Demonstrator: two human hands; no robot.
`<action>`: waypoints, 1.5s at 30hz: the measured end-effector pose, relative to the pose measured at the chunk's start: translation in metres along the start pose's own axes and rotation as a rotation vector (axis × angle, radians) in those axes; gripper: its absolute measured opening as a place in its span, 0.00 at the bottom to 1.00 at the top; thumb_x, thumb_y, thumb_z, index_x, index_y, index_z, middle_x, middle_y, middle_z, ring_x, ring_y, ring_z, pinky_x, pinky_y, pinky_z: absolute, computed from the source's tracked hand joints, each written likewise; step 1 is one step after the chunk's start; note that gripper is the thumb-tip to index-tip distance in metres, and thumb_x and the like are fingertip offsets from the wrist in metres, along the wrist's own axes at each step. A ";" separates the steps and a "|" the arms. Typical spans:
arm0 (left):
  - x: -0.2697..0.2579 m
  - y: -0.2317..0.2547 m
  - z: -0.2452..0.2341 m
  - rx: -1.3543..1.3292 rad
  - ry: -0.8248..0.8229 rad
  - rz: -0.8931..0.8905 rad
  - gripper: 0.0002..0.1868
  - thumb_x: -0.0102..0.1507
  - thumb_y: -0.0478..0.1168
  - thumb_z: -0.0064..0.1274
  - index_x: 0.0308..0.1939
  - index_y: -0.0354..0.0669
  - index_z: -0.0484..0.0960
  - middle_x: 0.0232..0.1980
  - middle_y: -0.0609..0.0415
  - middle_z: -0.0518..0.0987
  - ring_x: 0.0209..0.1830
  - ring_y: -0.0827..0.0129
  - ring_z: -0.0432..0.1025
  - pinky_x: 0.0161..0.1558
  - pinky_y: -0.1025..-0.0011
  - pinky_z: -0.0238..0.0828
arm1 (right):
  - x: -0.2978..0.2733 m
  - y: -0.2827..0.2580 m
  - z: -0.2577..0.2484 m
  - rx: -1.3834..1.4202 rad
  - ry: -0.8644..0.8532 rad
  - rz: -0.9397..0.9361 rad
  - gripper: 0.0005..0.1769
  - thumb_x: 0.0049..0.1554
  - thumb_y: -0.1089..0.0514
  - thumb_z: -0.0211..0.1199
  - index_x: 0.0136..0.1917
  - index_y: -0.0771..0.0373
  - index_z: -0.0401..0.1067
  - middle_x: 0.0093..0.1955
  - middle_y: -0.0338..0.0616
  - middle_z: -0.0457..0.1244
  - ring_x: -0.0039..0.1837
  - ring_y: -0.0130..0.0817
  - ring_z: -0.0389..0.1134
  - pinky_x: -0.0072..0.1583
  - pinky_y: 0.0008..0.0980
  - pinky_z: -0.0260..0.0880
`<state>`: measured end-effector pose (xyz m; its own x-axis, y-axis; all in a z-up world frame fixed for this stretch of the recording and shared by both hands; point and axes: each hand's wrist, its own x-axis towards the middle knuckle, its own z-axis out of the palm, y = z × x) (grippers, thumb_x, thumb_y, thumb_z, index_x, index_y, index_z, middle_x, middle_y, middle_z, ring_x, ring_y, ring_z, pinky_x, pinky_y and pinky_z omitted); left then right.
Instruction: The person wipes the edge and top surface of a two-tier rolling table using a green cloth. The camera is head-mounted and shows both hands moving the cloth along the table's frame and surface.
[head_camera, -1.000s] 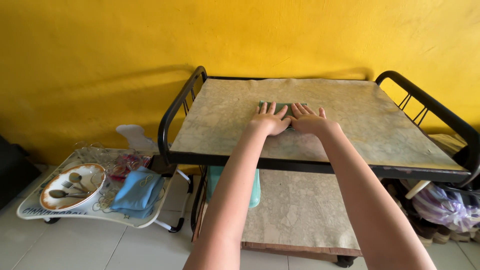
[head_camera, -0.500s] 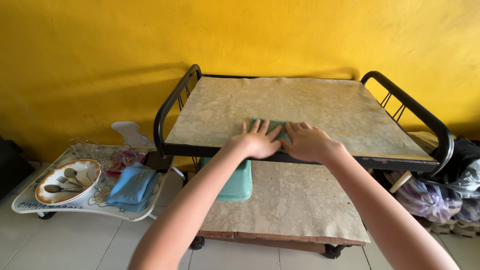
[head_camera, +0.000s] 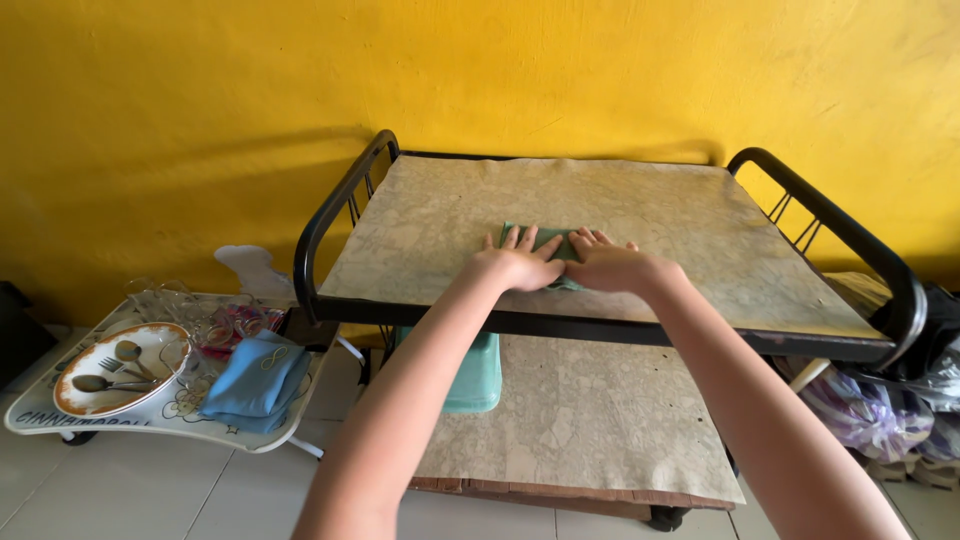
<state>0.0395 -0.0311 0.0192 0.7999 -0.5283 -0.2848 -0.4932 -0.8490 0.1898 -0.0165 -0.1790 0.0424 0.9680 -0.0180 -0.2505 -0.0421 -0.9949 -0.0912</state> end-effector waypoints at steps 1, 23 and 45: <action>0.016 -0.004 0.003 -0.002 -0.001 -0.002 0.39 0.67 0.68 0.10 0.82 0.71 0.33 0.86 0.54 0.27 0.85 0.52 0.21 0.76 0.42 0.12 | 0.008 0.003 -0.002 -0.002 -0.002 -0.002 0.50 0.61 0.25 0.29 0.86 0.56 0.34 0.88 0.44 0.29 0.87 0.46 0.28 0.80 0.65 0.29; 0.083 -0.010 -0.043 0.027 0.030 -0.108 0.31 0.72 0.53 0.07 0.82 0.72 0.28 0.86 0.61 0.26 0.85 0.60 0.20 0.76 0.38 0.17 | 0.159 0.039 -0.017 0.018 -0.055 0.142 0.47 0.63 0.25 0.26 0.85 0.49 0.24 0.88 0.35 0.22 0.87 0.36 0.19 0.77 0.71 0.13; 0.121 -0.021 -0.038 -0.122 0.078 -0.139 0.40 0.67 0.67 0.11 0.83 0.64 0.34 0.86 0.63 0.28 0.85 0.62 0.20 0.76 0.43 0.08 | 0.147 0.044 -0.010 0.100 0.121 0.062 0.42 0.66 0.28 0.29 0.86 0.44 0.32 0.88 0.26 0.28 0.87 0.30 0.24 0.76 0.65 0.03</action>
<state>0.1595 -0.0771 0.0169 0.8837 -0.4000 -0.2430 -0.3354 -0.9033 0.2674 0.1263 -0.2264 0.0113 0.9851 -0.0970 -0.1417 -0.1215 -0.9768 -0.1762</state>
